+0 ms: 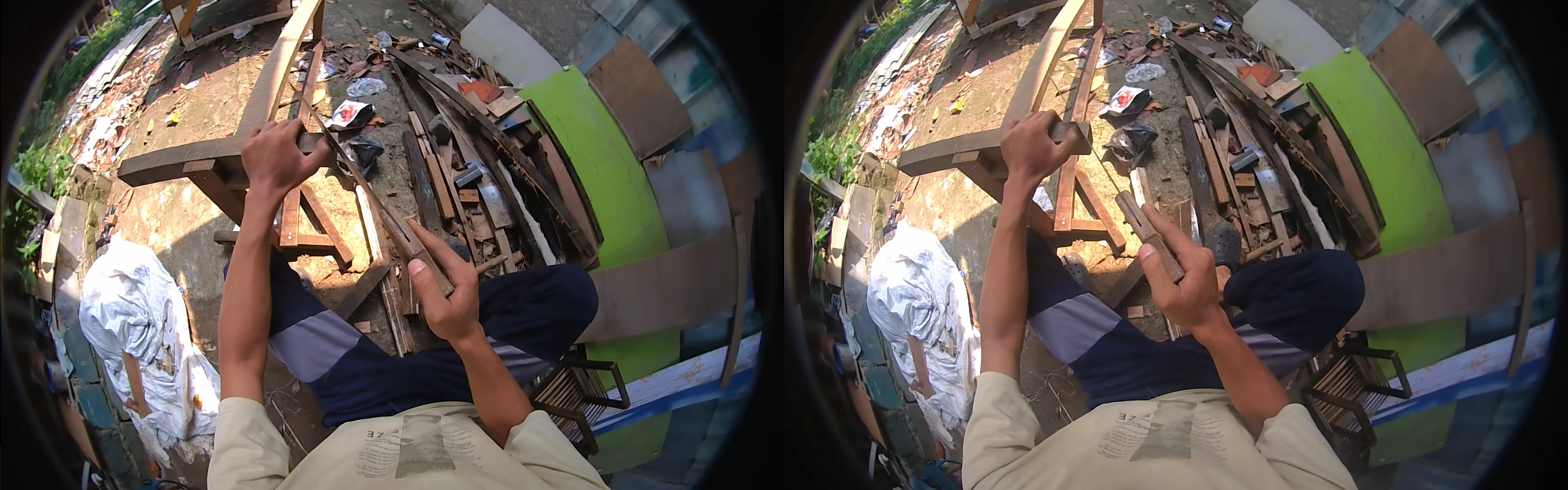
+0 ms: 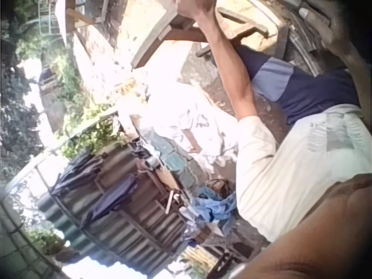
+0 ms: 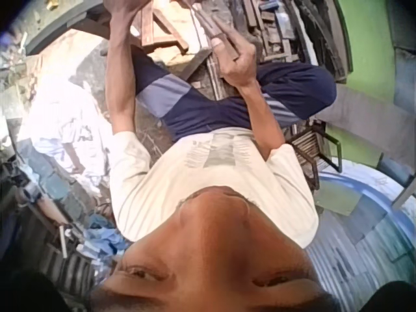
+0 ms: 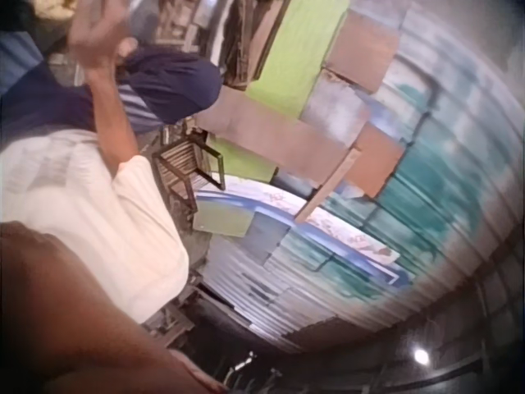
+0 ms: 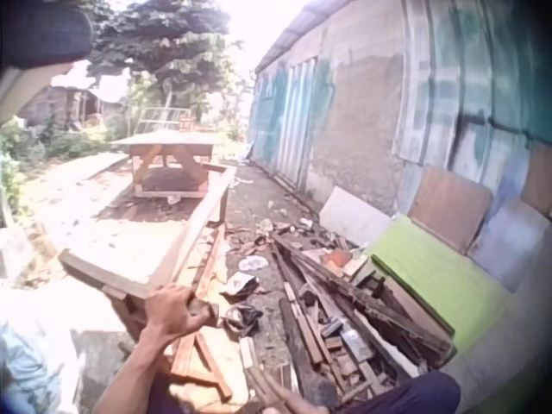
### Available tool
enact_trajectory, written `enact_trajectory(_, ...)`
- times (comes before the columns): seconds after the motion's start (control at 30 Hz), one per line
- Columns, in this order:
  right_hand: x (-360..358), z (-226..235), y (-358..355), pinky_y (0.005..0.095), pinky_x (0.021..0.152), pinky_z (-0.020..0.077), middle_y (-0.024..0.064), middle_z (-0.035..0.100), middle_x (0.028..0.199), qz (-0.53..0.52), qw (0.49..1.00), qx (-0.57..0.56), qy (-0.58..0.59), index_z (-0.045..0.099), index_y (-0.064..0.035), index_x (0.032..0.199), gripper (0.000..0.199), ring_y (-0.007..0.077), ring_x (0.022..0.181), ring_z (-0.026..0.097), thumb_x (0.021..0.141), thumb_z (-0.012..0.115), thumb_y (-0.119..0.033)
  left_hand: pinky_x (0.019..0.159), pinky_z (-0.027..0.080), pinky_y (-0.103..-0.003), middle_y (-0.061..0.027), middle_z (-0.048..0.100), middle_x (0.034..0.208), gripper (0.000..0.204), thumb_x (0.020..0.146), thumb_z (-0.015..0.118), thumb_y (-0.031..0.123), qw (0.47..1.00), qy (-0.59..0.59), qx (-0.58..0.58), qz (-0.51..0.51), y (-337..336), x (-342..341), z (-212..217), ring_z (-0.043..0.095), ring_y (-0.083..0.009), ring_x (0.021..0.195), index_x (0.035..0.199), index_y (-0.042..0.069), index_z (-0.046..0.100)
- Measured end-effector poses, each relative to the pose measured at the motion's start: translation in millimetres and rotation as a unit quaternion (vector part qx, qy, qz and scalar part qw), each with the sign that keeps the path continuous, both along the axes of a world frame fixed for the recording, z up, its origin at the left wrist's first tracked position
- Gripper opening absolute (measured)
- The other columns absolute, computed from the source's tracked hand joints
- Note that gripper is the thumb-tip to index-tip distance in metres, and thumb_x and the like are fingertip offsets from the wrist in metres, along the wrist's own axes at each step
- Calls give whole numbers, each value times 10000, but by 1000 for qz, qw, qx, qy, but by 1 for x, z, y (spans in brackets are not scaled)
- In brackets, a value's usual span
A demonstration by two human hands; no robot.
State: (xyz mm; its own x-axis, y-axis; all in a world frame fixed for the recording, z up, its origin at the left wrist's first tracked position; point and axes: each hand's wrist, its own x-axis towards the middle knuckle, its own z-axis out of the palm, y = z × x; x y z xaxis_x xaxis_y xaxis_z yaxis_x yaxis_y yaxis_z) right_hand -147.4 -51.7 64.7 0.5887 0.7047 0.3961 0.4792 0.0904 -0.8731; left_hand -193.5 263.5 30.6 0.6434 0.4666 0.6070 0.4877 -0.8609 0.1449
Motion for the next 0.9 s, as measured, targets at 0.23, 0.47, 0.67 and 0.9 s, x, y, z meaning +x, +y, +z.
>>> enact_trajectory(0.23, -5, 18, -20, 262, 632, 516, 152, 735, 845, 1, 998, -44, 42, 585, 66, 1360, 466, 97, 685, 660, 928, 601, -106, 828, 467, -393, -94, 655, 749, 398, 781, 649, 485, 1000, -8, 9, 4, -3, -2, 2, 652, -295, 750, 807, 90, 688)
enact_trajectory(0.47, 9, 23, -1, 301, 608, 518, 191, 702, 780, 30, 994, -54, 86, 579, 73, 1358, 471, 148, 628, 671, 924, 606, -109, 840, 460, -403, -91, 700, 787, 471, 787, 634, 548, 1000, 2, 18, 16, 2, -3, 2, 680, -272, 785, 821, 83, 703)
enact_trajectory(0.67, 10, 26, -28, 248, 637, 499, 132, 736, 848, 39, 994, -57, 79, 575, 96, 1354, 475, 108, 696, 669, 927, 590, -110, 808, 477, -401, -105, 686, 802, 448, 807, 639, 509, 1000, 6, 15, 16, 0, -1, 3, 664, -312, 798, 830, 64, 686)
enact_trajectory(0.9, 31, 11, 27, 273, 641, 506, 163, 714, 840, 49, 992, -28, 116, 583, 64, 1359, 461, 117, 678, 640, 938, 591, -123, 807, 468, -381, -88, 678, 779, 408, 783, 654, 485, 999, 3, 5, 33, -5, 0, 4, 665, -278, 786, 805, 79, 679)
